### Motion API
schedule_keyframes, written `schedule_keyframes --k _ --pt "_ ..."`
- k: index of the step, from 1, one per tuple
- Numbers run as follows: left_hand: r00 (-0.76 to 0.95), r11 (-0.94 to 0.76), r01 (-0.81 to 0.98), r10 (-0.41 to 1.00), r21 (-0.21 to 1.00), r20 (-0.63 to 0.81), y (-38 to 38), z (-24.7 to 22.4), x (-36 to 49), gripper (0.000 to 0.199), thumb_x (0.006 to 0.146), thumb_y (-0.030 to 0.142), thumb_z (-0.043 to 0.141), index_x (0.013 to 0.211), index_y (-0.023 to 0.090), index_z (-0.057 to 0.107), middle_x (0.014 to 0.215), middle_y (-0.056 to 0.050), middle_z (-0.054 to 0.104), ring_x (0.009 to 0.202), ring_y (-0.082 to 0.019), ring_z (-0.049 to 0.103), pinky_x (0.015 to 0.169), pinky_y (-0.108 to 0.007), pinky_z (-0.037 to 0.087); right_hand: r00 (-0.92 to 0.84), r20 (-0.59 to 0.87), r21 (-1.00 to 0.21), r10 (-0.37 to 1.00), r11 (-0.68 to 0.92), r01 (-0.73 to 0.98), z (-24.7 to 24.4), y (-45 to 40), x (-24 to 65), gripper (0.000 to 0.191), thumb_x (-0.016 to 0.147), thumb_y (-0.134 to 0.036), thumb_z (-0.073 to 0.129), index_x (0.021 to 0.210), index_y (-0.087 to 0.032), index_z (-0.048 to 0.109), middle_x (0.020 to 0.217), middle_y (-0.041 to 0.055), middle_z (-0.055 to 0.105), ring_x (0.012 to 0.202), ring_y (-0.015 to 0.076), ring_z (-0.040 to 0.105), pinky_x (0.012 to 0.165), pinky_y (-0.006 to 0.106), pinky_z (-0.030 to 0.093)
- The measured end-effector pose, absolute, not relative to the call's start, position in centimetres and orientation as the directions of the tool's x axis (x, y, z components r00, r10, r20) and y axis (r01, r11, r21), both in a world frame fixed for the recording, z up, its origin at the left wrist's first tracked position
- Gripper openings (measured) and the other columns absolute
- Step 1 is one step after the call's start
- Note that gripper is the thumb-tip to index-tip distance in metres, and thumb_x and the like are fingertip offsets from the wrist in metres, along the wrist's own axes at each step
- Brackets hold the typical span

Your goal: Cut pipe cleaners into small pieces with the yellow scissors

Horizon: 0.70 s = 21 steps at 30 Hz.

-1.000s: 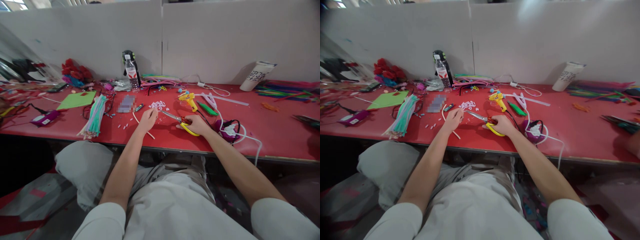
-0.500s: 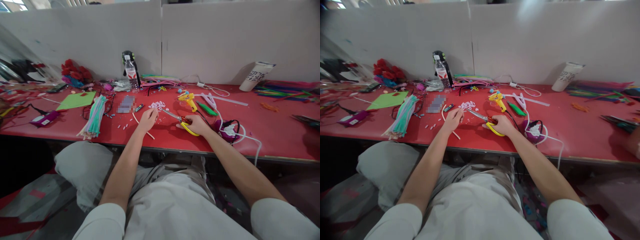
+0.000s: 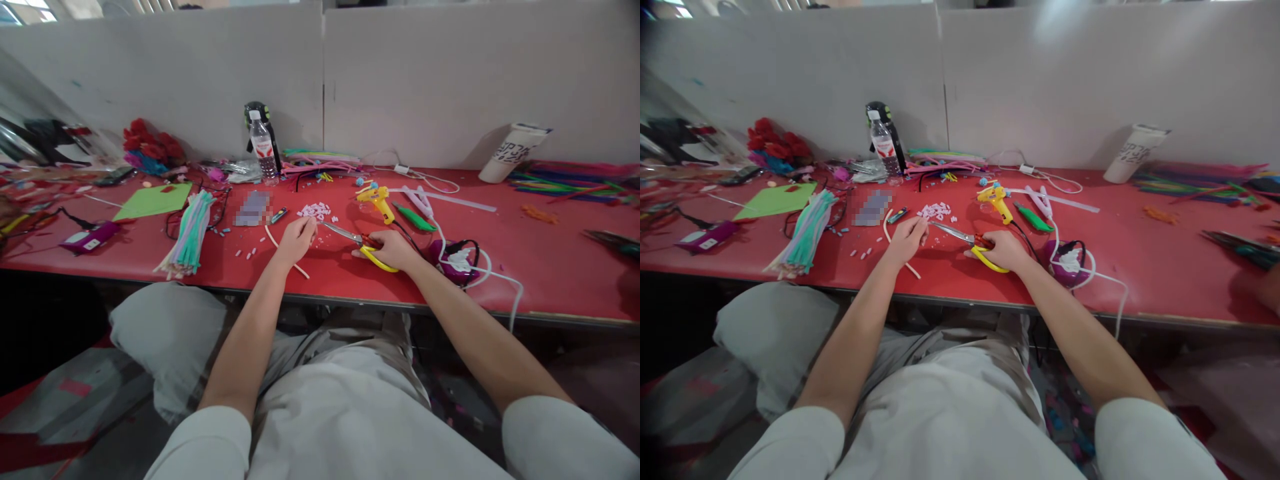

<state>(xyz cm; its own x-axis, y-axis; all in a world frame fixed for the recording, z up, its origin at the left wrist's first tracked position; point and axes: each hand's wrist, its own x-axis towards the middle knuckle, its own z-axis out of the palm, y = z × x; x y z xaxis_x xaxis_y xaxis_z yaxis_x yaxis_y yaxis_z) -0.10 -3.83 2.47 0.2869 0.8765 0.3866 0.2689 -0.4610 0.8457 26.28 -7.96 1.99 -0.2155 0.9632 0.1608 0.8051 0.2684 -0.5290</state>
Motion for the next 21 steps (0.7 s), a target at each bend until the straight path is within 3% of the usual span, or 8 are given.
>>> schedule_keyframes --k 21 --pt "0.287 -0.470 0.244 0.871 0.848 0.399 -3.60 2.20 -0.14 0.046 0.096 0.054 0.043 0.068 0.018 0.048 0.059 0.000 0.048 0.053 -0.010 0.045 0.053 -0.024 0.037 -0.189 0.137 -0.549 0.972 0.233 0.803 1.94 -7.99 26.20 0.060 0.066 -0.074 0.067 0.059 -0.019 0.043 0.056 -0.0046 0.036 0.054 0.0094 0.032 0.052 0.028 0.021"
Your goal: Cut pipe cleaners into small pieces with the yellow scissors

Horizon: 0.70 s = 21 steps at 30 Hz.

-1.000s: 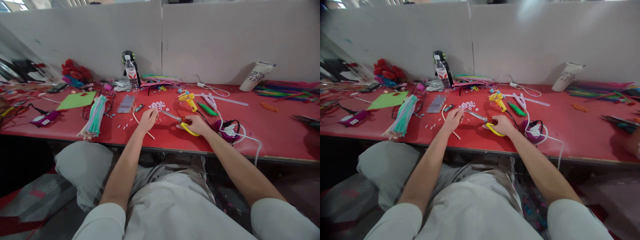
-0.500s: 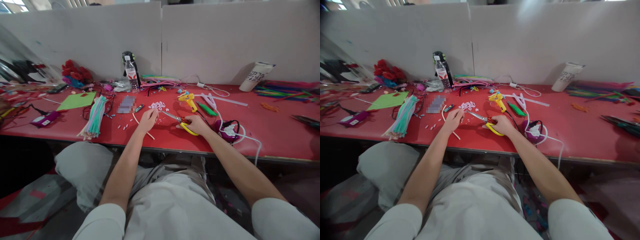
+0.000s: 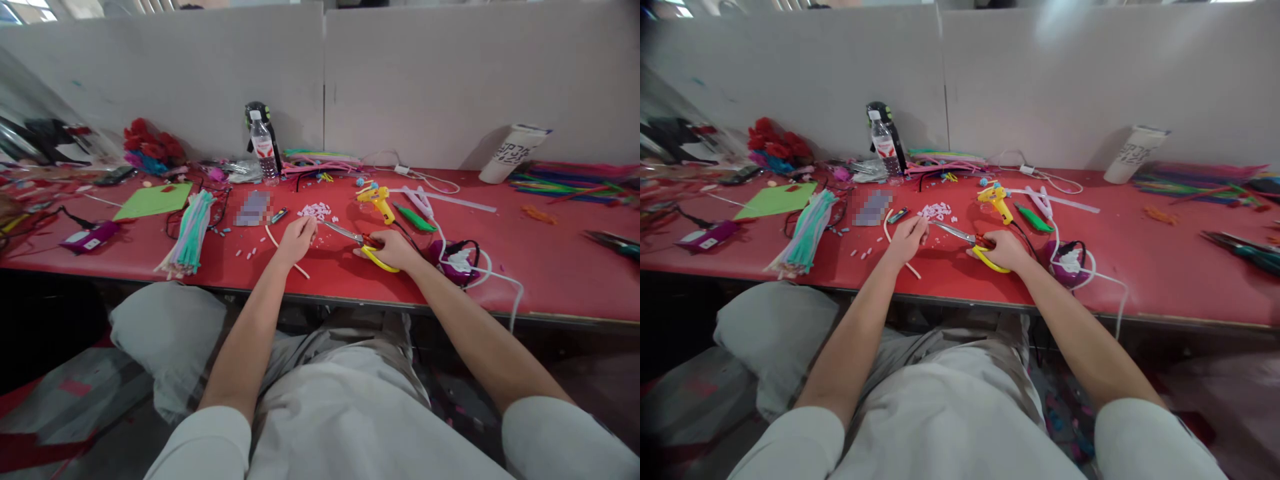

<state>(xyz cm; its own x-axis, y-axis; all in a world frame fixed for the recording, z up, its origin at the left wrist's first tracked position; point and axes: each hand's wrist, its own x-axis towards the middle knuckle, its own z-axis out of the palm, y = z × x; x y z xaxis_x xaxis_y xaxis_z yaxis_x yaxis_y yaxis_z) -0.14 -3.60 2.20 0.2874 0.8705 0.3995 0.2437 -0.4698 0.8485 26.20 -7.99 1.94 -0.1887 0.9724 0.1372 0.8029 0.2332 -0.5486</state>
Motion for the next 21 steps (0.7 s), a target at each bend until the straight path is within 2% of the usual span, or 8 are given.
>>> schedule_keyframes --k 8,21 --pt "0.302 -0.480 0.238 0.863 0.844 0.405 -3.48 2.12 -0.28 0.045 0.096 0.053 0.043 0.069 0.018 0.048 0.060 0.000 0.048 0.055 -0.011 0.046 0.055 -0.025 0.037 -0.220 0.176 -0.558 0.959 0.281 0.781 1.41 -7.62 26.45 0.060 0.068 -0.073 0.066 0.058 -0.019 0.041 0.056 -0.0047 0.035 0.053 0.0093 0.032 0.052 0.028 0.021" --pt "0.303 -0.462 0.232 0.871 0.856 0.388 -3.64 2.23 -0.22 0.042 0.096 0.051 0.043 0.071 0.018 0.049 0.061 0.000 0.049 0.055 -0.011 0.047 0.056 -0.025 0.039 -0.223 0.210 -0.493 0.952 0.300 0.817 1.00 -7.19 26.62 0.062 0.069 -0.075 0.063 0.056 -0.020 0.038 0.052 -0.0039 0.035 0.053 0.0097 0.030 0.052 0.029 0.019"
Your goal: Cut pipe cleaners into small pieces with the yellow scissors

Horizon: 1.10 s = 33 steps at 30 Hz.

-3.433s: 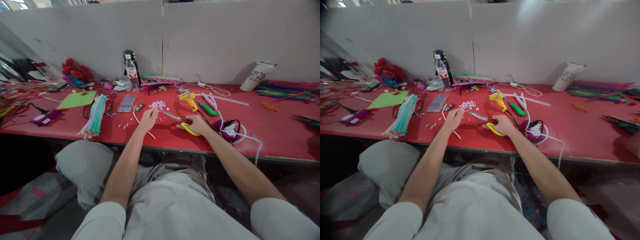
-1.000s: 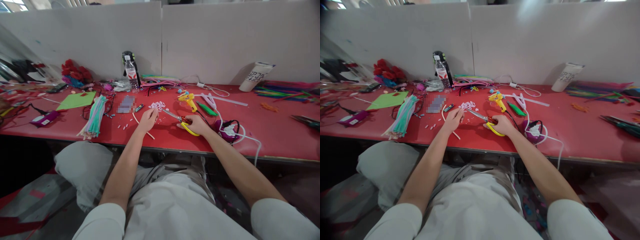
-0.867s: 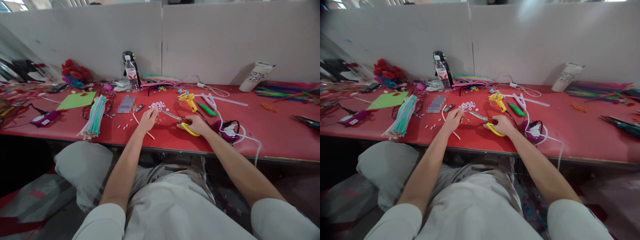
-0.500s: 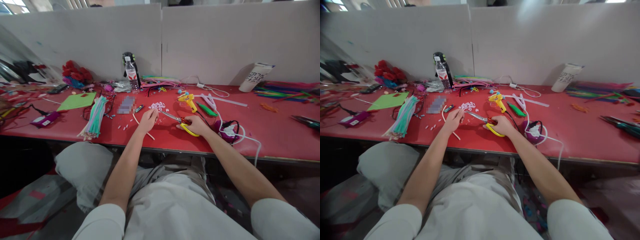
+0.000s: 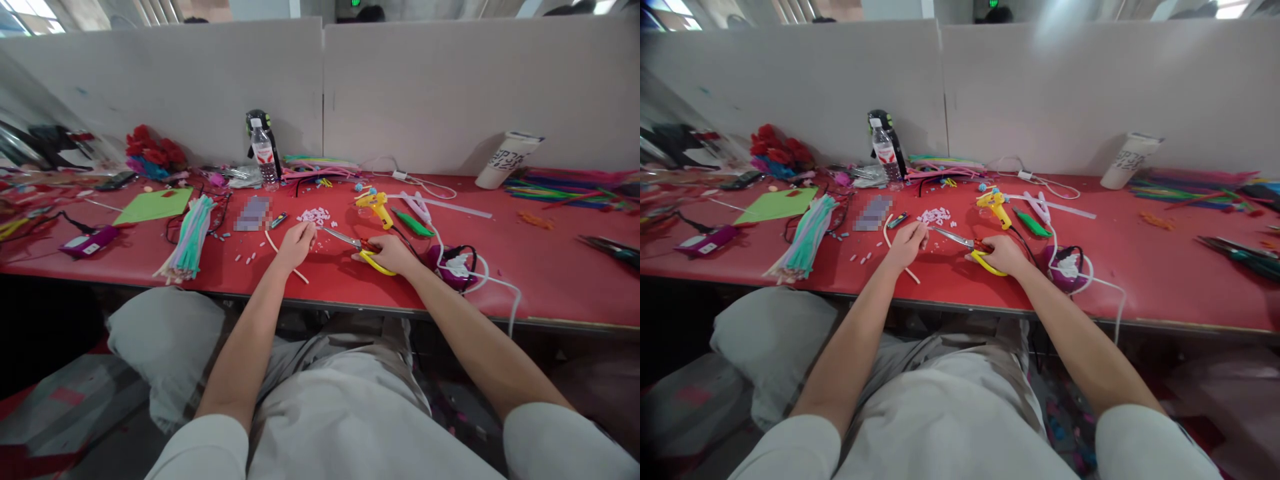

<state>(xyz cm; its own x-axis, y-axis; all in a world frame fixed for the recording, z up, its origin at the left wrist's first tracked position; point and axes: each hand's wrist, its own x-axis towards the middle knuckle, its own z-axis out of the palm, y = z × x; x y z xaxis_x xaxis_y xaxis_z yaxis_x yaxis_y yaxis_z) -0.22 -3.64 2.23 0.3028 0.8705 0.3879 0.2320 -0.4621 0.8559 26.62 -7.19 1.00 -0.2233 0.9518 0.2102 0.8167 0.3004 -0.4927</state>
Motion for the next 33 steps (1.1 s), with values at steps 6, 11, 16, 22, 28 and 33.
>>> schedule_keyframes --k 6,11,16,22,28,33 --pt "0.290 -0.443 0.221 0.880 0.869 0.375 -3.72 2.33 -0.24 0.042 0.096 0.051 0.043 0.072 0.017 0.049 0.063 0.000 0.050 0.057 -0.011 0.048 0.057 -0.025 0.040 -0.208 0.208 -0.545 0.956 0.290 0.787 0.93 -7.37 26.63 0.056 0.070 -0.071 0.064 0.060 -0.019 0.044 0.055 -0.0040 0.038 0.054 0.0097 0.032 0.052 0.028 0.020" --pt "0.288 -0.445 0.227 0.881 0.866 0.376 -3.66 2.29 -0.36 0.042 0.096 0.051 0.044 0.072 0.017 0.051 0.062 0.000 0.050 0.057 -0.011 0.048 0.058 -0.026 0.040 -0.212 0.198 -0.560 0.957 0.288 0.777 1.27 -7.61 26.44 0.055 0.069 -0.068 0.066 0.059 -0.019 0.043 0.055 -0.0042 0.036 0.054 0.0097 0.031 0.052 0.028 0.020" --pt "0.287 -0.448 0.236 0.880 0.862 0.378 -3.75 2.35 -0.37 0.040 0.096 0.048 0.044 0.072 0.017 0.052 0.062 0.000 0.051 0.057 -0.011 0.049 0.058 -0.026 0.040 -0.233 0.205 -0.533 0.951 0.308 0.788 1.03 -7.41 26.53 0.057 0.070 -0.069 0.065 0.058 -0.020 0.041 0.055 -0.0048 0.035 0.053 0.0091 0.030 0.052 0.028 0.020" --pt "0.268 -0.447 0.267 0.885 0.854 0.380 -4.01 2.59 -0.26 0.039 0.097 0.041 0.043 0.067 0.018 0.050 0.058 0.001 0.050 0.054 -0.011 0.047 0.056 -0.025 0.037 -0.242 0.219 -0.512 0.945 0.322 0.796 0.75 -7.06 26.63 0.058 0.070 -0.072 0.064 0.057 -0.020 0.042 0.055 -0.0041 0.038 0.054 0.0097 0.031 0.052 0.028 0.020" --pt "0.228 -0.421 0.304 0.903 0.854 0.364 -4.04 2.63 -0.16 0.040 0.097 0.039 0.041 0.063 0.018 0.048 0.054 0.001 0.049 0.051 -0.010 0.046 0.053 -0.025 0.036 -0.221 0.192 -0.540 0.956 0.291 0.790 1.36 -7.59 26.46 0.059 0.068 -0.073 0.065 0.059 -0.020 0.042 0.055 -0.0044 0.038 0.054 0.0097 0.031 0.051 0.027 0.022" --pt "0.217 -0.439 0.330 0.897 0.836 0.385 -4.24 2.82 -0.14 0.044 0.097 0.040 0.040 0.060 0.018 0.047 0.052 0.001 0.049 0.050 -0.011 0.045 0.054 -0.026 0.035 -0.226 0.191 -0.535 0.955 0.294 0.792 1.57 -7.79 26.42 0.058 0.067 -0.072 0.066 0.061 -0.020 0.043 0.057 -0.0044 0.038 0.055 0.0100 0.032 0.051 0.027 0.023"
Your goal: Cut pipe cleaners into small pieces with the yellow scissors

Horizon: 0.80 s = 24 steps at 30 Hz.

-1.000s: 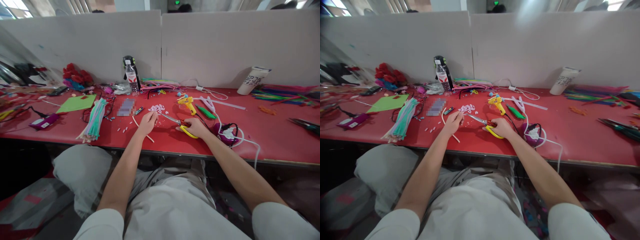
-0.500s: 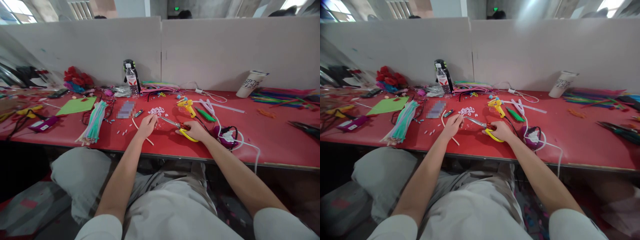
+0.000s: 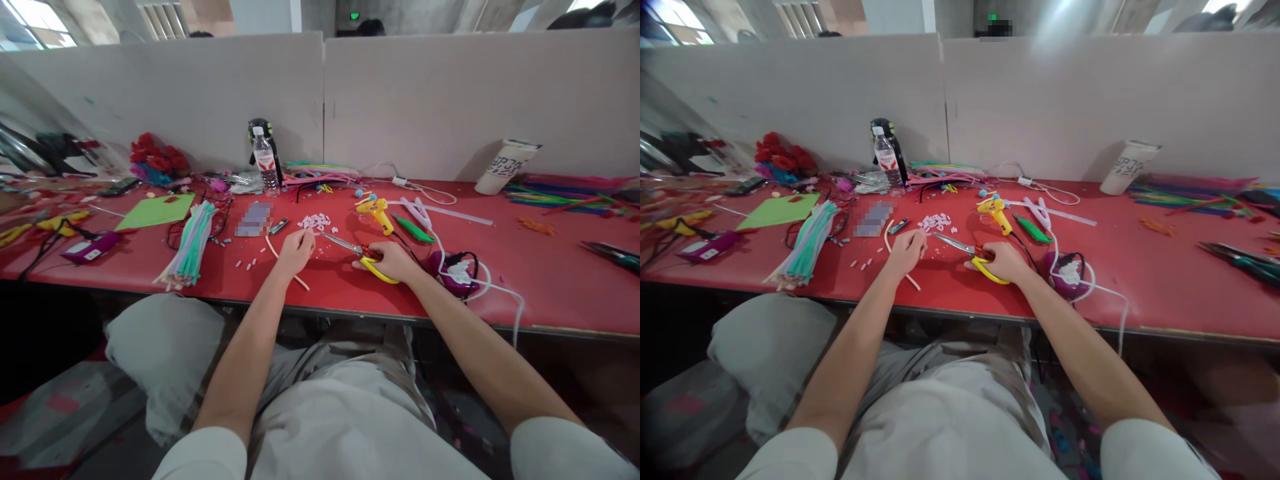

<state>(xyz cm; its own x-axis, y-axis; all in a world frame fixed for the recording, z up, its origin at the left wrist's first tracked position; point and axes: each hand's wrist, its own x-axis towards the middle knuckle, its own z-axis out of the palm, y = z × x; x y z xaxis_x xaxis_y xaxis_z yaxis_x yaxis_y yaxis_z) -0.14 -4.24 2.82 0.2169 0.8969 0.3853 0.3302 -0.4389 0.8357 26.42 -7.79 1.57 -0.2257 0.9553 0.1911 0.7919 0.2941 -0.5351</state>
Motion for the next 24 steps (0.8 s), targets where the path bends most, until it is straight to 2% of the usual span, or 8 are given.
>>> schedule_keyframes --k 24 --pt "0.291 -0.454 0.297 0.881 0.840 0.373 -4.40 2.96 -0.16 0.042 0.098 0.041 0.038 0.063 0.019 0.046 0.055 0.001 0.049 0.052 -0.011 0.046 0.055 -0.026 0.036 -0.231 0.197 -0.538 0.953 0.302 0.787 0.96 -7.23 26.58 0.060 0.066 -0.075 0.065 0.057 -0.020 0.041 0.055 -0.0037 0.037 0.054 0.0101 0.031 0.051 0.027 0.022"
